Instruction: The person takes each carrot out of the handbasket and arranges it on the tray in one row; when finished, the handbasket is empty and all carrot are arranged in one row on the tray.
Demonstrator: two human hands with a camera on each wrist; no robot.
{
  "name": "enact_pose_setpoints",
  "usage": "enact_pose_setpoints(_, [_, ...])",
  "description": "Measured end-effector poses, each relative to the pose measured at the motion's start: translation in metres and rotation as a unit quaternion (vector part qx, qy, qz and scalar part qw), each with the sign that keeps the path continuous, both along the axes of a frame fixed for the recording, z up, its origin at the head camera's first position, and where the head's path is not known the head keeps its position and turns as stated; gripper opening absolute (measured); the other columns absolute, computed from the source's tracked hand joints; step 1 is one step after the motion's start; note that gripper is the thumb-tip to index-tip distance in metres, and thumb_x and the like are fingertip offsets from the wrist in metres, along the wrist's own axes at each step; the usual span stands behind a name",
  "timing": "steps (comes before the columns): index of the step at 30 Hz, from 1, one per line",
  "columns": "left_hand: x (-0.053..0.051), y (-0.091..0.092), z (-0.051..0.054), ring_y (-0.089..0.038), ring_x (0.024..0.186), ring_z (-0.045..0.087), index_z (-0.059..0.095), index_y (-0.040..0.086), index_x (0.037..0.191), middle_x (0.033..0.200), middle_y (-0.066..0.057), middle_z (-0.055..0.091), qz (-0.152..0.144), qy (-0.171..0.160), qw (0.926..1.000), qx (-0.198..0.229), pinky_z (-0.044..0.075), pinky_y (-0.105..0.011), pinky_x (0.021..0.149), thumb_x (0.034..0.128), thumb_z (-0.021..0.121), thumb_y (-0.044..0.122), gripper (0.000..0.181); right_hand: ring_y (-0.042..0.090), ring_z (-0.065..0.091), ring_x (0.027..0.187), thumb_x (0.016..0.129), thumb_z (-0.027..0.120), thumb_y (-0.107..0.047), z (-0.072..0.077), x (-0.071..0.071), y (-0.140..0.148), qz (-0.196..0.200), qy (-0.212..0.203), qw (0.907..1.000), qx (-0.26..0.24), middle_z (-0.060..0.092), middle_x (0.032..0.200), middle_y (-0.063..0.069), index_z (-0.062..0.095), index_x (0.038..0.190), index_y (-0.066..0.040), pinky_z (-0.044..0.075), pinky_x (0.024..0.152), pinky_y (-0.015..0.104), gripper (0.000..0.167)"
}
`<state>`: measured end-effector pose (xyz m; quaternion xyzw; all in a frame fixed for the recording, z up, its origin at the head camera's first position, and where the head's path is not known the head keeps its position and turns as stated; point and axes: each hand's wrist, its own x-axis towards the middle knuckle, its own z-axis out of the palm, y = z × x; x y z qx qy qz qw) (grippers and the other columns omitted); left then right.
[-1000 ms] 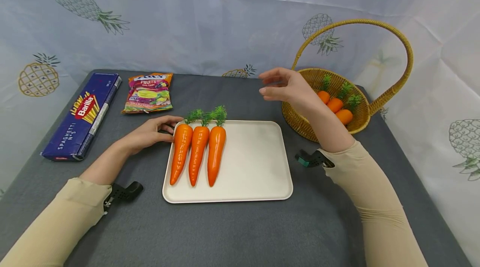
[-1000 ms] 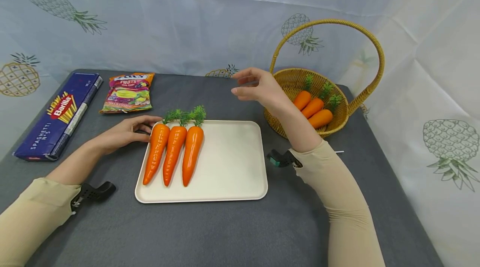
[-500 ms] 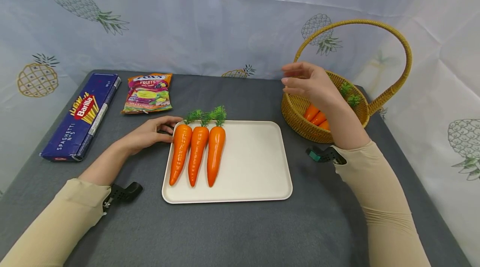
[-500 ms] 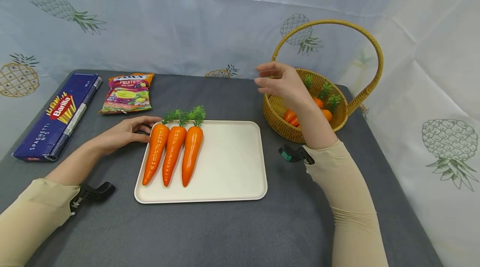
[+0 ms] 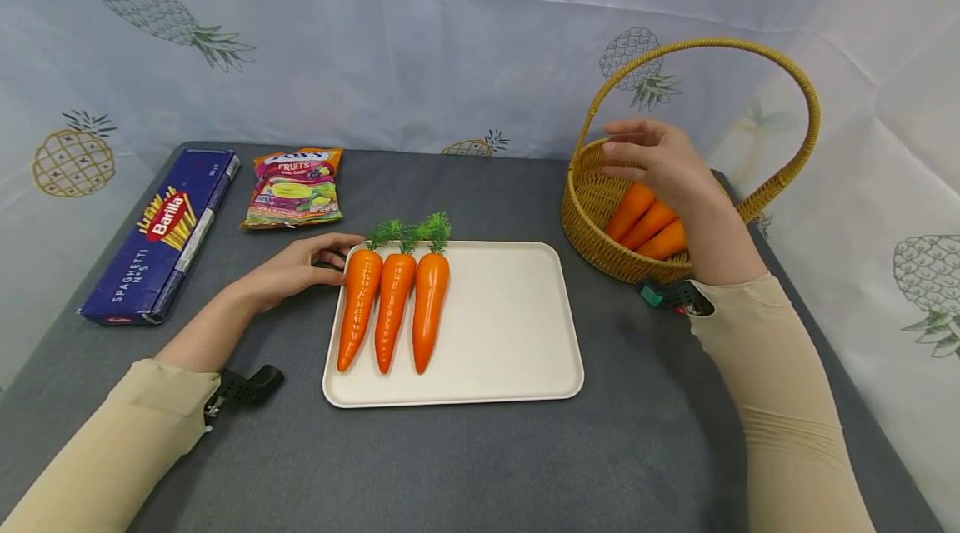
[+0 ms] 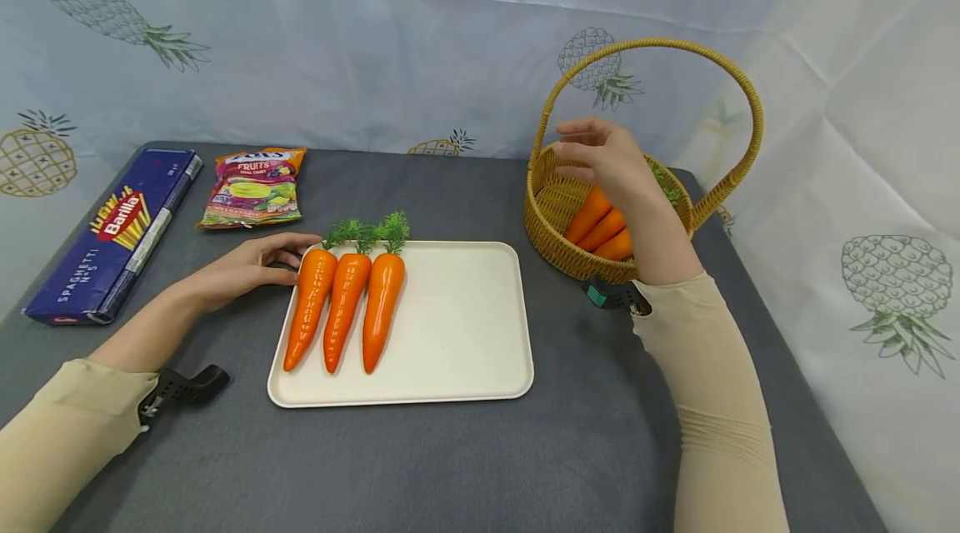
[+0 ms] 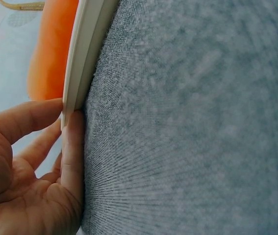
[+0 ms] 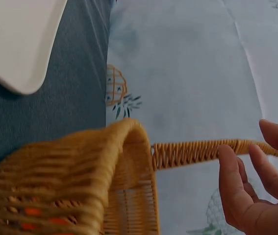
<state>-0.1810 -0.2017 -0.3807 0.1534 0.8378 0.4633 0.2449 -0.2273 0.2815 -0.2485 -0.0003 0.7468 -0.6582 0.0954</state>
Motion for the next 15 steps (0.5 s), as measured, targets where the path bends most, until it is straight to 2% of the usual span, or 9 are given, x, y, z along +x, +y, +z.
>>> enact_pose_setpoints(9, [0.000,-0.002,0.000,-0.016,0.108,0.048,0.035,0.006,0.153,0.145,-0.020,0.042,0.005,-0.003,1.0000,0.000,0.048,-0.017,0.084,0.0959,0.060,0.014,0.063,0.006,0.064,0.094,0.092,0.069,-0.020,0.002,-0.015,0.028,-0.001,-0.018,0.9993,0.033,0.048,0.122,-0.001,0.051,0.128,-0.008,0.057,0.082,0.019,0.043])
enact_pose_setpoints(15, [0.000,-0.001,0.000,-0.017,0.108,0.048,0.035,0.007,0.152,0.144,-0.019,0.043,0.005,-0.002,1.0000,-0.001,0.048,-0.017,0.083,0.0959,0.060,0.015,0.062,0.004,0.064,0.092,0.091,0.069,-0.020,0.003,-0.024,0.042,-0.033,-0.039,0.9980,0.036,0.049,0.121,-0.003,0.049,0.130,-0.008,0.057,0.079,0.017,0.045])
